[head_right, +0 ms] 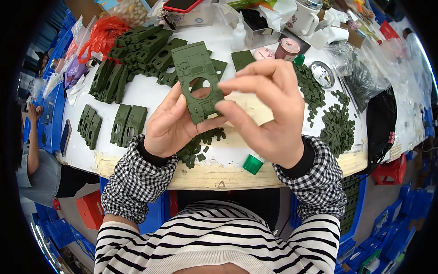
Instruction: Assembling plastic toy tanks by applying glue and joining parts at a workstation.
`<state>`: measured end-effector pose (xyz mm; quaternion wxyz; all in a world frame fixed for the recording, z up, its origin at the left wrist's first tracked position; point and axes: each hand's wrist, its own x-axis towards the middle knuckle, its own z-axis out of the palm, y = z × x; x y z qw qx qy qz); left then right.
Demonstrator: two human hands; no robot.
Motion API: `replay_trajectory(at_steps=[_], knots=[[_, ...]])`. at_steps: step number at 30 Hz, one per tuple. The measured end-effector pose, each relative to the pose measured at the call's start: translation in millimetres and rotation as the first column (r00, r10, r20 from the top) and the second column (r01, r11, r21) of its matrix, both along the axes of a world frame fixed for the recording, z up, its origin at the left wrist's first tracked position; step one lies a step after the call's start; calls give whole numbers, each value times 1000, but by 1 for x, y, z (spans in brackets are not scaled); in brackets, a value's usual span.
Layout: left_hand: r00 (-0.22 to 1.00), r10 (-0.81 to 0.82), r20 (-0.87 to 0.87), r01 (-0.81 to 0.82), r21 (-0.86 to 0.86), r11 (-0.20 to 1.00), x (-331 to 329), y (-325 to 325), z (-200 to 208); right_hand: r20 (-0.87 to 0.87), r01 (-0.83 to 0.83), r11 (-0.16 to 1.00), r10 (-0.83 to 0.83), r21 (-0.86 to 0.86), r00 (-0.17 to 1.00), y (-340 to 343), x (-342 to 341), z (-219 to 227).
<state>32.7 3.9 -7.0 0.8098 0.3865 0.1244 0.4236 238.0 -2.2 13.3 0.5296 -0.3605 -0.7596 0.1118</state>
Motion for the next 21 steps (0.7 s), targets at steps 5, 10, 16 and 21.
replay_trajectory(at_steps=[5,10,16,21], knots=[[996,84,-27,-80,137,987,2,2,-5,161,17,998,-27,64,987,-13,-14,-2],[981,190,-30,-175,265,948,4,1,-10,100,97,995,-96,-10,990,-12,-19,-9],[972,229,-44,-207,293,933,6,1,-11,66,100,994,-97,-41,993,-11,-18,-10],[967,242,-76,-210,296,932,6,-1,-12,54,101,994,-98,-48,994,-12,-19,-10]])
